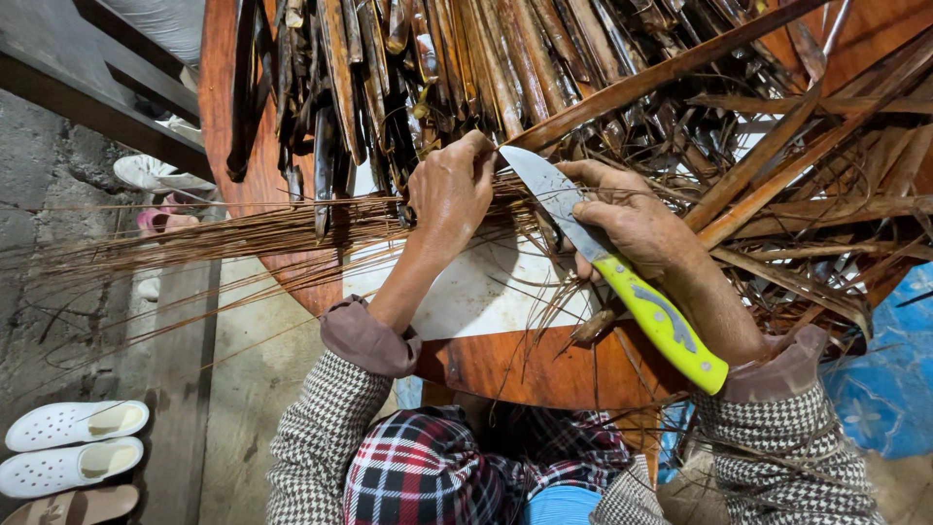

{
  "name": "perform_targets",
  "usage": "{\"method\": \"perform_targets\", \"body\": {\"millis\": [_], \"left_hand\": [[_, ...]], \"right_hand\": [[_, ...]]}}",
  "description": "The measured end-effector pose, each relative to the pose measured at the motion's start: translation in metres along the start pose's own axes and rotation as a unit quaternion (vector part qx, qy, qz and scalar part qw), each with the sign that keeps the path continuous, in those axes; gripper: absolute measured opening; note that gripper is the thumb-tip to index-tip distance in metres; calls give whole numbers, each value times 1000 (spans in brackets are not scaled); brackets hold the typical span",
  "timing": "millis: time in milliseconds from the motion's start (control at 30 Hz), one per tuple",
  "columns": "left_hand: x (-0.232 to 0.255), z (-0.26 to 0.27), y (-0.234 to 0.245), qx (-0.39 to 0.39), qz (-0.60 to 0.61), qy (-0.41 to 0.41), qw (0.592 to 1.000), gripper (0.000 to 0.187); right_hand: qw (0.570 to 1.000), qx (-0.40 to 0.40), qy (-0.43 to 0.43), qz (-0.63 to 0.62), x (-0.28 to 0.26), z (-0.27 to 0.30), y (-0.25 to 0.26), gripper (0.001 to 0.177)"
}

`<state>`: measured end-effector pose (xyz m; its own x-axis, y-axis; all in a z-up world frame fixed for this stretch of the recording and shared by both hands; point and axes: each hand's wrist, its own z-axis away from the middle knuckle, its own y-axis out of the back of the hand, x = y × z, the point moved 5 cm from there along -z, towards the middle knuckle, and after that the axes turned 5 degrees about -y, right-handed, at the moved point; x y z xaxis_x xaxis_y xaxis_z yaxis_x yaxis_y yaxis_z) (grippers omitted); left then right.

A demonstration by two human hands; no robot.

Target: The person strips long, thin fibers from dried palm leaves using a small knife.

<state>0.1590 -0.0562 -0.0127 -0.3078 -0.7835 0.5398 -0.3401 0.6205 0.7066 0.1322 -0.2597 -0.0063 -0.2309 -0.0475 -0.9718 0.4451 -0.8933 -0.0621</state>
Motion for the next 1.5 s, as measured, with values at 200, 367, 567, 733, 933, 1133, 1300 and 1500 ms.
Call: {"method": "perform_targets", "body": {"millis": [200,367,567,733,933,1133,1300,1500], "left_hand": [[0,2,2,7,-9,-11,1000,5],[-4,2,-5,18,-36,-23,999,4],[2,6,-9,45,-89,-43,994,7],[3,12,-14,83,-130,-64,986,7],[-2,14,-21,94,-141,-80,982,7],[-12,18,-33,80,-154,-69,982,7],[42,43,-70,17,-126,-114,985,11],[33,33,-57,11,-104,-138,985,12]], "right_hand": [[1000,12,-7,6,1,-1,0,55],[1000,21,-13,-1,3,-1,1,54],[999,26,-20,-26,7,-2,-2,49],[996,53,-12,-69,15,-3,-5,46],[992,64,2,-104,14,2,-8,42],[992,61,3,-106,10,4,-10,44],[978,190,78,33,14,-5,15,38],[982,132,37,-131,14,-18,18,25]]}}
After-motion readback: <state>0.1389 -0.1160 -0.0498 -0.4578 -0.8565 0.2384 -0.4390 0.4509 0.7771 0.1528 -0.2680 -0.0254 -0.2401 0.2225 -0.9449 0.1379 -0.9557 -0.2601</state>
